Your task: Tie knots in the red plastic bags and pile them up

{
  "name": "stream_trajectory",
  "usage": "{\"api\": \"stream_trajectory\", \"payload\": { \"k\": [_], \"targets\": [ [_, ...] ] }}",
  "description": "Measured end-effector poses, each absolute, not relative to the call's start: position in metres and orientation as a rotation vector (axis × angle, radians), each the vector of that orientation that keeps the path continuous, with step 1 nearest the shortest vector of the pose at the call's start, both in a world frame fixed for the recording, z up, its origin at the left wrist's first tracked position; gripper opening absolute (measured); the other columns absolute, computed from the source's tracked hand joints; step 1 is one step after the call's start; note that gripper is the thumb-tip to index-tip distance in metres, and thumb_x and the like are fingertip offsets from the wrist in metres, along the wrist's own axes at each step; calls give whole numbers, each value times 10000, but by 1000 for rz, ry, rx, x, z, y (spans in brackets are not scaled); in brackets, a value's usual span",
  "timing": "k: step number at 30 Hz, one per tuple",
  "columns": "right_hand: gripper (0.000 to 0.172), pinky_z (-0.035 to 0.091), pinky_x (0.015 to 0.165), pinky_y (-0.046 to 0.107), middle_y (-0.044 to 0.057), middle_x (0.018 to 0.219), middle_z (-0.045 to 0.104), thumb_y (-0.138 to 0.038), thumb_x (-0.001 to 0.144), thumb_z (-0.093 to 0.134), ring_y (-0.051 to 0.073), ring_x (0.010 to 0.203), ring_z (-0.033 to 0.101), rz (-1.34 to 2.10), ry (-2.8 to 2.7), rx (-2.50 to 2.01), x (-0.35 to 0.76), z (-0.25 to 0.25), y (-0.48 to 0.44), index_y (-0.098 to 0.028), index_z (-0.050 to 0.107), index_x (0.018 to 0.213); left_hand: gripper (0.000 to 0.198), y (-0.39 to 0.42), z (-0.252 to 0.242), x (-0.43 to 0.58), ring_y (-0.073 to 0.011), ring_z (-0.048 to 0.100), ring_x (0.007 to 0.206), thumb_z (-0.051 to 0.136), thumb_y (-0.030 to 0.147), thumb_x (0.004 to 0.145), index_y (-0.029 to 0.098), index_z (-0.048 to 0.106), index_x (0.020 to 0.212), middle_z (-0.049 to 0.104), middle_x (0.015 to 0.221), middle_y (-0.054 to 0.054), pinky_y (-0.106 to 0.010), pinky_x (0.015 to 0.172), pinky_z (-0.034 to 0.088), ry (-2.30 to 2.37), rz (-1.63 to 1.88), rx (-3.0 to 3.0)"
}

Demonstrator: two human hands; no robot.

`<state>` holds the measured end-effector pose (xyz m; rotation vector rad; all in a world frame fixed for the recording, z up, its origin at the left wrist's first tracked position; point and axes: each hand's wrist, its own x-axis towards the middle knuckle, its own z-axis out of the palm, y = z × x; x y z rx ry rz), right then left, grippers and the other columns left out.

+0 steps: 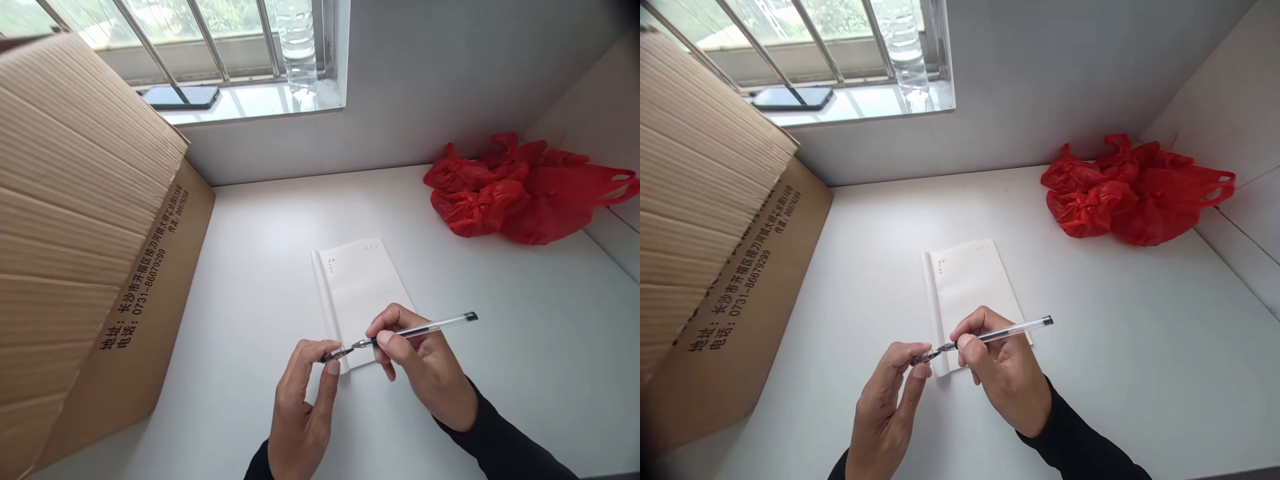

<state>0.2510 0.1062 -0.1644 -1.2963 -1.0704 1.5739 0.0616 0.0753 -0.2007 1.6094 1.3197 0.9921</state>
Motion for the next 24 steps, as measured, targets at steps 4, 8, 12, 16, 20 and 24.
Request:
{"api": "stream_trajectory", "payload": {
  "k": [4, 8, 12, 16, 20, 24],
  "targets": [
    [180, 444, 561, 246, -24, 686, 595, -356, 946, 548, 114, 604, 509, 1630, -1116, -1275, 255, -156, 86, -205, 616, 875, 233, 54, -189, 69, -124, 595, 917, 488, 166, 1004, 293, 572, 1181, 601, 996, 0, -258, 791, 492, 1312, 961, 1670],
    [215, 440, 545, 232, -17, 697, 609, -388, 955, 562, 112, 610, 514, 1633, -1181, -1225, 261, -155, 66, -200, 625, 872, 285, 38, -181, 73, -136, 604, 963, 498, 153, 997, 308, 564, 1228, 624, 1051, -16, -270, 808, 501, 1268, 971, 1764],
    [299, 437, 559, 233, -19, 693, 584, -469, 954, 577, 101, 600, 502, 1658, -1214, -1151, 263, -158, 49, -187, 665, 905, 305, 25, -177, 75, -148, 630, 927, 514, 152, 986, 316, 576, 1237, 652, 1038, -23, -280, 779, 517, 1216, 977, 1786],
    [568, 405, 488, 246, -1, 558, 583, -596, 996, 405, 107, 486, 483, 1768, -1174, -1061, 261, -169, 34, -120, 684, 1131, 227, 15, -175, 78, -145, 660, 819, 567, 193, 964, 300, 636, 1152, 687, 910, -3, -268, 741, 528, 1189, 961, 1707],
    [747, 366, 391, 235, 3, 462, 598, -667, 978, 342, 114, 340, 448, 1938, -1003, -919, 258, -183, 20, -65, 522, 1381, 122, 3, -186, 86, -174, 692, 782, 648, 293, 916, 258, 706, 1017, 721, 831, -24, -278, 725, 564, 1240, 1001, 1626],
    [814, 346, 381, 222, -12, 437, 582, -709, 958, 324, 113, 310, 425, 2011, -875, -910, 257, -185, 12, -64, 432, 1443, 153, -8, -201, 95, -197, 698, 732, 649, 354, 903, 252, 724, 989, 721, 790, -42, -297, 655, 587, 1338, 1101, 1667]
  ]
}}
